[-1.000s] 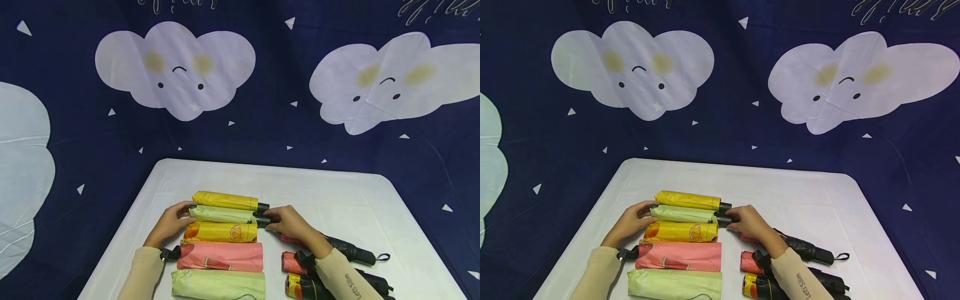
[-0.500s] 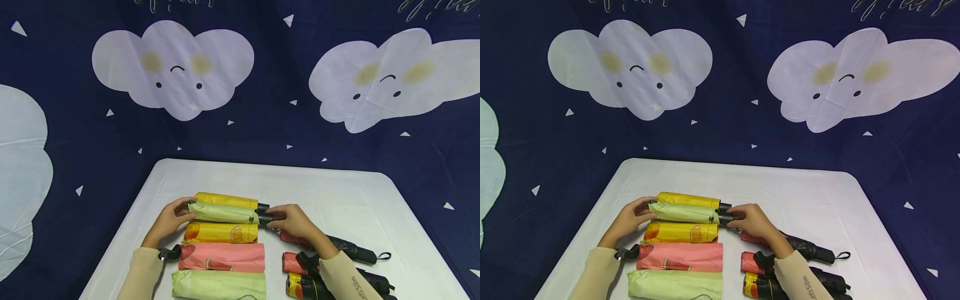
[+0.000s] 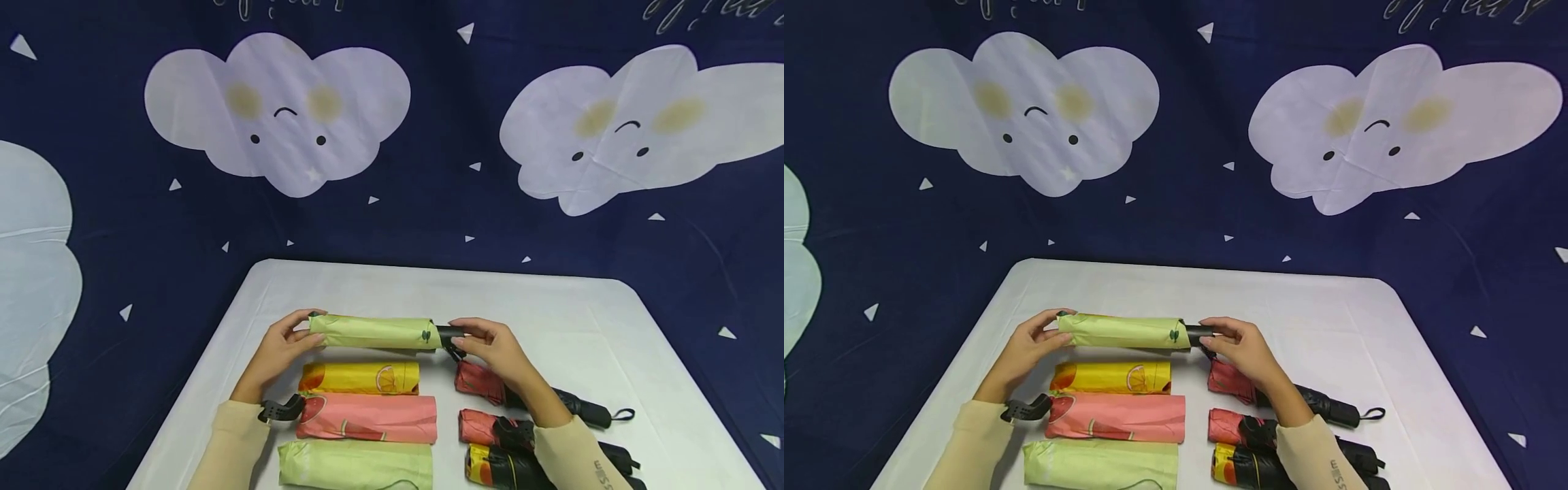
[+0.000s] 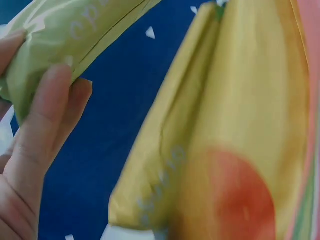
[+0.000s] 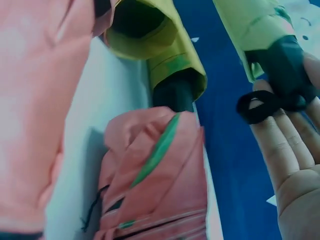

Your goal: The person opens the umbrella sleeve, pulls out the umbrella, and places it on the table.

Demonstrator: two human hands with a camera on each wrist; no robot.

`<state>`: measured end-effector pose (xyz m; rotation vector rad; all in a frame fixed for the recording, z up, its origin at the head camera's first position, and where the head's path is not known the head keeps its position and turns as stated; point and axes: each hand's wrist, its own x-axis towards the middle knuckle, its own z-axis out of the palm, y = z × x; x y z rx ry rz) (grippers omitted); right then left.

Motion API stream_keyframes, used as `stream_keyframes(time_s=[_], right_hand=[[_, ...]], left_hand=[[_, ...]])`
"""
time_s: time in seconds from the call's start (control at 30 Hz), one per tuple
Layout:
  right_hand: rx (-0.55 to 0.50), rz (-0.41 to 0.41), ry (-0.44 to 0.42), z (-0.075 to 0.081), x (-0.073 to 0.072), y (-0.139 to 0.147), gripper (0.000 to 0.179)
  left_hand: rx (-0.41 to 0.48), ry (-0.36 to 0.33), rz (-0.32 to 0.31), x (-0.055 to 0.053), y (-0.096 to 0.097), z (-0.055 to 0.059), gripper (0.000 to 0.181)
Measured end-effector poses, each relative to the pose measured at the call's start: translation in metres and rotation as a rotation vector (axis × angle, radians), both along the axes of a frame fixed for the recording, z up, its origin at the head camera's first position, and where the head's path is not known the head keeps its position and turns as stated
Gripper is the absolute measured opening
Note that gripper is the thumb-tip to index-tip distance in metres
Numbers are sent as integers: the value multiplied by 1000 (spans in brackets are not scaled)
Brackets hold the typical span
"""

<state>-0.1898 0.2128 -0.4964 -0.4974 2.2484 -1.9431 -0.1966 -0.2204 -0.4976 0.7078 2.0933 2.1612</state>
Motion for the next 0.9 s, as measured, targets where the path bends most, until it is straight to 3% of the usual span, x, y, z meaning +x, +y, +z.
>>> stream_keyframes(time_s=[0.13, 0.33, 0.5, 0.9], right_hand=[[-45, -46, 60, 8, 4, 1, 42], [-94, -74, 90, 20, 13, 5, 37], [-69, -74, 116, 28, 22, 10, 38], [-33, -129, 160, 39, 44, 30, 43]], left_hand=[[51, 9, -34, 2, 10, 10, 41], [28, 11, -60, 7, 22, 22, 41], [33, 19, -62, 11, 30, 30, 44], [28, 46, -185, 15, 51, 41, 53]])
